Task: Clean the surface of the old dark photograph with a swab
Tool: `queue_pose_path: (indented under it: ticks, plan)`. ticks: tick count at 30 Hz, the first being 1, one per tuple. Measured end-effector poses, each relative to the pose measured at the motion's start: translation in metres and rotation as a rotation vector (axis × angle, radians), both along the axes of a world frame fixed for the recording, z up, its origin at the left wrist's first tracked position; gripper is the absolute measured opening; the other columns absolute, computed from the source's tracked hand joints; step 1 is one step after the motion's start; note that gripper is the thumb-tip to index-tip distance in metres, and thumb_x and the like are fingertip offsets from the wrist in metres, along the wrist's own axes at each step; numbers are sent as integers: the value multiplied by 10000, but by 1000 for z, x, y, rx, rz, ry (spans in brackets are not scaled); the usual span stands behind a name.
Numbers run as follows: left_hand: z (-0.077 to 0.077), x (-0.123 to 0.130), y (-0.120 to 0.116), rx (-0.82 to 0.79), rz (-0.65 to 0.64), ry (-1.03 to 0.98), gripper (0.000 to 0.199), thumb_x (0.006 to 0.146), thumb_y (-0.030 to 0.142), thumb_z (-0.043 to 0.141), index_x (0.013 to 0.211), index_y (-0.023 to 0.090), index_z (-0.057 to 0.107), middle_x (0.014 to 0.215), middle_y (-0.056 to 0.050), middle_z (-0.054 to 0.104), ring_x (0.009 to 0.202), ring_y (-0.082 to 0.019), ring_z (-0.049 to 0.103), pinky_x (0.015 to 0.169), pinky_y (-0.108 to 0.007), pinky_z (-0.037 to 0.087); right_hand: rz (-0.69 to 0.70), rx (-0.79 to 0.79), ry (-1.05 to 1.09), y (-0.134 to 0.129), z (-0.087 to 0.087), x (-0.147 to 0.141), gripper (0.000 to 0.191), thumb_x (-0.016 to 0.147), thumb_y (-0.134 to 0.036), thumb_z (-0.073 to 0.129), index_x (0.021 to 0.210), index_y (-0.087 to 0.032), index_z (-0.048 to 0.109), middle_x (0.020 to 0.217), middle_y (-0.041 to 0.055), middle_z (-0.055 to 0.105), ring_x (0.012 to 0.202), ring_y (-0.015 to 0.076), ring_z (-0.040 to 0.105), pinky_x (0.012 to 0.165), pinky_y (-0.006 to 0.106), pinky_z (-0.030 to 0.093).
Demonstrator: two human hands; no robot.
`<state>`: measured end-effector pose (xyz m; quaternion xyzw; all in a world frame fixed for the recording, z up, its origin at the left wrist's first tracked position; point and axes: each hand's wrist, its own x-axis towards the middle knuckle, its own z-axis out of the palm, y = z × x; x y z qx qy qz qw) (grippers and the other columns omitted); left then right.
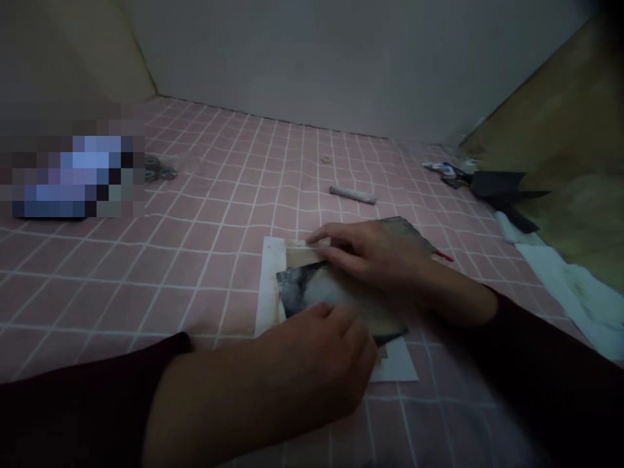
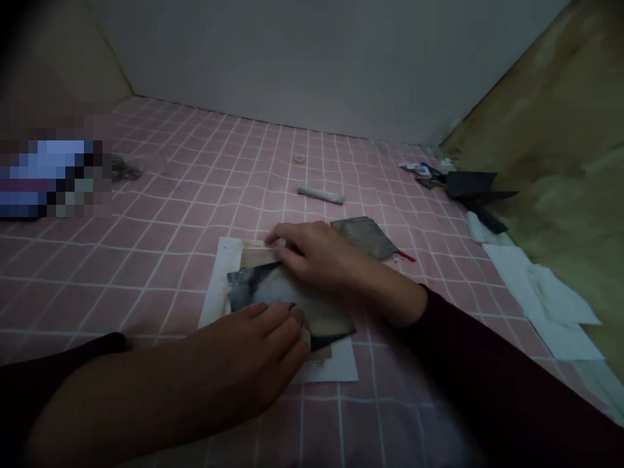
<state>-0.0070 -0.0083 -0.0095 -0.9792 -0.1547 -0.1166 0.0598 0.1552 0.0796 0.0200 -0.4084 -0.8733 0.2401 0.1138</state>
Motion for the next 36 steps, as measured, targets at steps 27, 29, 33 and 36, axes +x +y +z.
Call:
queue_pose_path:
  ticks: [27,29,33,36]
  plan:
    - [0,1,-1,-11,16,-9,80,894,142,465,853,158,531,770,-31,540,672,-187,467,609,-352,364,87,-38,27,-2,-1,-2,296,908,-172,525,1177,-179,646,774,0,671,705,136,593,669,257,400]
    - [0,1,-1,-31,5,-18,70,896,141,472,863,155,531,790,-36,557,687,-183,478,613,-342,360,5,-3,-29,0,1,0,306,914,-176,506,1186,-199,643,793,3,678,714,148,599,668,266,398]
    - [0,1,-1,11,24,-12,64,884,148,489,831,161,522,738,-26,544,666,-172,457,612,-336,340,80,-32,31,-2,0,-4,301,925,-230,523,1210,-200,616,811,1,674,698,137,590,662,259,402]
    - [1,0,0,11,24,-6,77,889,148,479,828,163,524,738,-27,545,659,-171,446,618,-342,337,127,-39,51,-1,-2,-5,311,912,-224,551,1216,-205,612,738,-24,636,651,122,558,639,244,388]
